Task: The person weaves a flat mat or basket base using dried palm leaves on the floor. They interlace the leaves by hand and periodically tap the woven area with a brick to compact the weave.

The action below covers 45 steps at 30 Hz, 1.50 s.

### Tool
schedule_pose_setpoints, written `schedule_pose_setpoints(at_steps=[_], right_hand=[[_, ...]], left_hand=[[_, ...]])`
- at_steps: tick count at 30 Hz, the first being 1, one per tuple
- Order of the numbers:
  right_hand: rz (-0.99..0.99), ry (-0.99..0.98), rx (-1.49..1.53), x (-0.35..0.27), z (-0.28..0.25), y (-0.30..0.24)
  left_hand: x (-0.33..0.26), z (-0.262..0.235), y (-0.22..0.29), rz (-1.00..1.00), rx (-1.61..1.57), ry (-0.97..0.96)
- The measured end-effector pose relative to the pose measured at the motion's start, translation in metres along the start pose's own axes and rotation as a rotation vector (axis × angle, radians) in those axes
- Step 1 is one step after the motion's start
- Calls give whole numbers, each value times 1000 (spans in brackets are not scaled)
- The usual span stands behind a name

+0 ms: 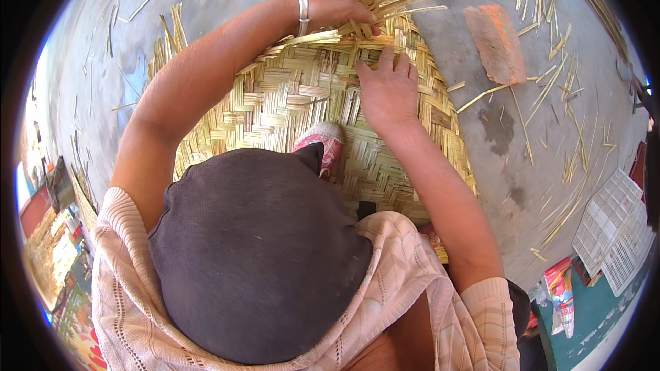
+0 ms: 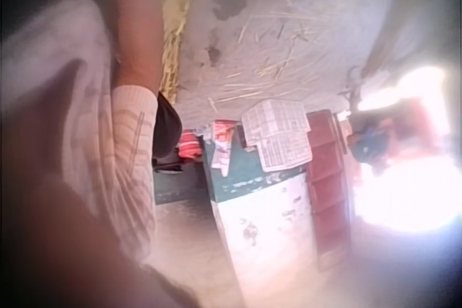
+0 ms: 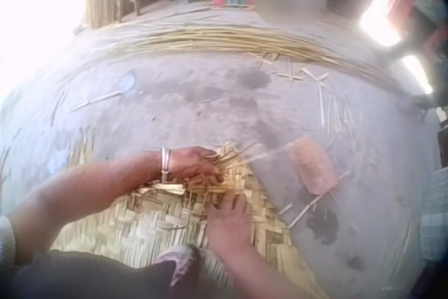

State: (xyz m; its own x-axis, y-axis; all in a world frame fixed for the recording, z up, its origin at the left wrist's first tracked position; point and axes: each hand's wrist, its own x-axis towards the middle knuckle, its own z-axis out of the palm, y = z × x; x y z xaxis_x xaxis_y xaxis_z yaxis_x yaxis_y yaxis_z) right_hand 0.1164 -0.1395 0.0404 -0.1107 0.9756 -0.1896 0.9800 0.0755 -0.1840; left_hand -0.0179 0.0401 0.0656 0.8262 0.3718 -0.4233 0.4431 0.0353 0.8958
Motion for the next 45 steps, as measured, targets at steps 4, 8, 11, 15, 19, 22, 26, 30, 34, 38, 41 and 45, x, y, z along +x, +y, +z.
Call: schedule_pose_setpoints(at_steps=[4, 8, 11, 15, 19, 22, 26, 30, 34, 38, 41, 45], right_hand=[[-38, -72, -93, 2, -1, -1], [-69, -77, -85, -2, 3, -1], [-93, -67, -214, -10, 9, -2], [-107, -139, -222, -17, 14, -7], [-109, -166, -252, -15, 7, -10], [-110, -284, -261, -11, -3, -12], [-127, -304, -277, -10, -11, -11], [-104, -213, -205, -14, -5, -11], [-91, -263, -217, -17, 2, -13], [-86, -245, -175, -18, 2, -10], [-80, -165, -102, -21, 2, -7], [-38, 15, 131, -28, 4, -4]], left_hand=[[1, -2, -6, 119, 150, -7], [2, -3, -7, 129, 252, -22], [0, -4, -6, 237, 464, -35], [-4, -3, -2, 268, 609, -50], [-5, -1, -1, 280, 702, -24], [-3, -2, -2, 247, 602, -45], [0, -5, -7, 255, 579, -46], [1, -3, -11, 225, 544, -3], [2, 0, -12, 29, 132, -49], [-1, -1, -9, 275, 424, -9], [-3, 4, -5, 116, 189, 69], [-5, 16, -2, -119, 16, 175]])
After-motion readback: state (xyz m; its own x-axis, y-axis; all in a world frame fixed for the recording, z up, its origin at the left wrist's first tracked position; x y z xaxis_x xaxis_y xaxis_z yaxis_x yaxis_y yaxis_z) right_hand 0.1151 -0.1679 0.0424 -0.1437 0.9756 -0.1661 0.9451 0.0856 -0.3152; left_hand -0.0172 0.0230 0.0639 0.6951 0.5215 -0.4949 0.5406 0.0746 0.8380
